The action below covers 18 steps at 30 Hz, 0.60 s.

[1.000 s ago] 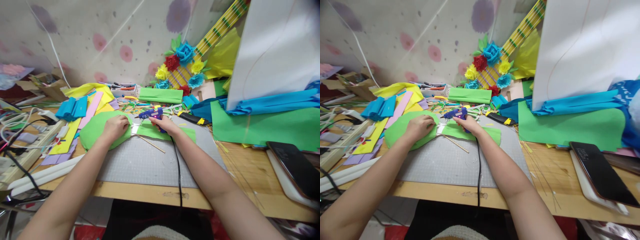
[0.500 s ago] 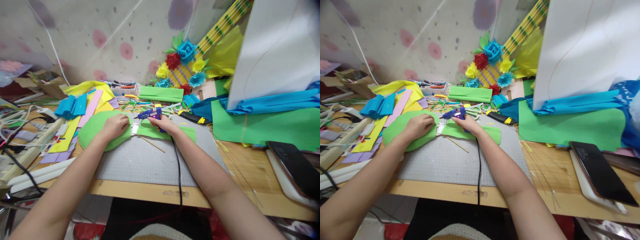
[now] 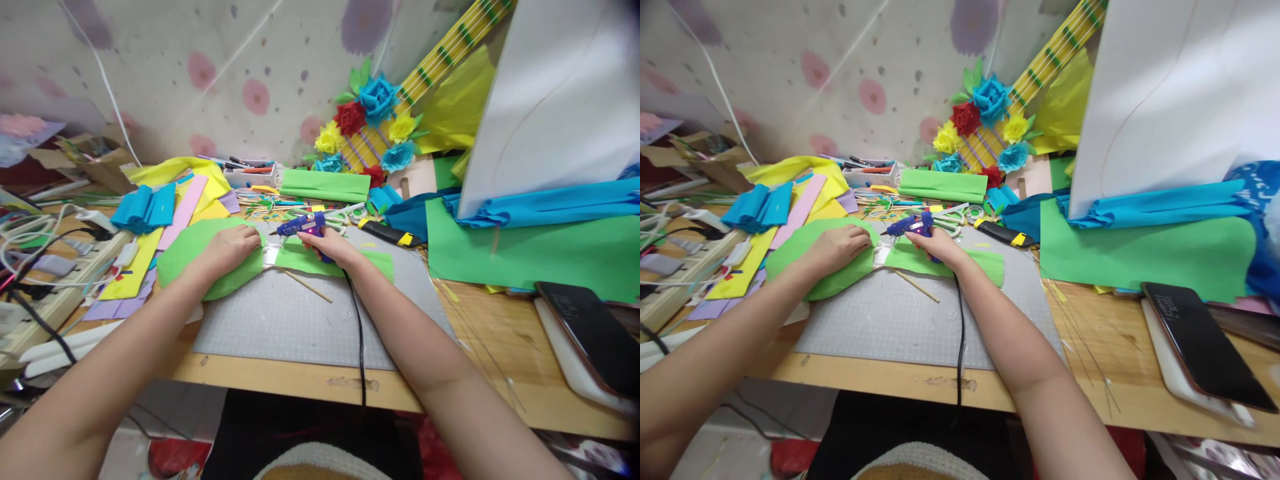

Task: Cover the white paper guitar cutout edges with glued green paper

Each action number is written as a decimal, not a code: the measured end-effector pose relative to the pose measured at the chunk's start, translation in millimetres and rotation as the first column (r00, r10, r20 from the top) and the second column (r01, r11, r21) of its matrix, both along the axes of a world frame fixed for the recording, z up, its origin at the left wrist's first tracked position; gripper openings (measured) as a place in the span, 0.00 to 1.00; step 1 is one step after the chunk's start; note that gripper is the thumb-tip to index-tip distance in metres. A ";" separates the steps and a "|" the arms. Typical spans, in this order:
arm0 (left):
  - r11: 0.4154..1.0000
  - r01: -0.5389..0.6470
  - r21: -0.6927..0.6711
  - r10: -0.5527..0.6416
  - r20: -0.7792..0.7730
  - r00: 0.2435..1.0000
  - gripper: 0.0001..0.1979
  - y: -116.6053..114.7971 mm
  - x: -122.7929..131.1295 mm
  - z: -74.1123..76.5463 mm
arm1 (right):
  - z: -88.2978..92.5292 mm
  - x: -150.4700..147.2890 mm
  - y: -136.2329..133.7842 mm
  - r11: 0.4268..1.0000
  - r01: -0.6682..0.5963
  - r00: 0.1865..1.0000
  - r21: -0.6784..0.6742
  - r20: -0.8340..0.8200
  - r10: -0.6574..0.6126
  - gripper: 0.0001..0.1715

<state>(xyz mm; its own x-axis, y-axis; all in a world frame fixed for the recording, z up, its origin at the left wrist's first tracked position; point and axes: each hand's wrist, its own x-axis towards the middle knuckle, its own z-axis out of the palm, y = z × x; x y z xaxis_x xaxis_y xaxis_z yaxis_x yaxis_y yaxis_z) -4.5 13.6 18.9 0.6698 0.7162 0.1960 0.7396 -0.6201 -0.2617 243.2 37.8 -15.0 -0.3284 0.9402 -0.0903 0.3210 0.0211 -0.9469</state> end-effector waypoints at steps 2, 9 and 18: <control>1.000 0.008 -0.008 -0.008 0.018 1.000 0.12 -0.3 -1.6 -1.0 | -0.8 0.0 0.0 1.000 -0.003 1.000 0.009 0.014 0.003 0.22; 1.000 -0.002 -0.026 0.004 0.070 0.998 0.13 -1.2 0.3 -1.3 | 13.5 -1.0 -9.7 0.997 -0.076 0.994 0.020 0.086 0.074 0.22; 0.988 -0.143 -0.059 0.144 0.011 0.990 0.10 -6.9 10.0 4.1 | 21.6 -11.2 -19.0 0.984 -0.056 0.940 0.171 0.342 -0.006 0.25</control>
<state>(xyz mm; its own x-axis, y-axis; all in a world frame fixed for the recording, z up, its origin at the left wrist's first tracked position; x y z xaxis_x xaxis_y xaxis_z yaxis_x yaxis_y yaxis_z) 5.5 6.7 23.0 0.5568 0.8149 0.1613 0.8255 -0.5212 -0.2165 232.0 18.8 6.6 -0.3308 0.9431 -0.0350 0.6199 0.1892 -0.7615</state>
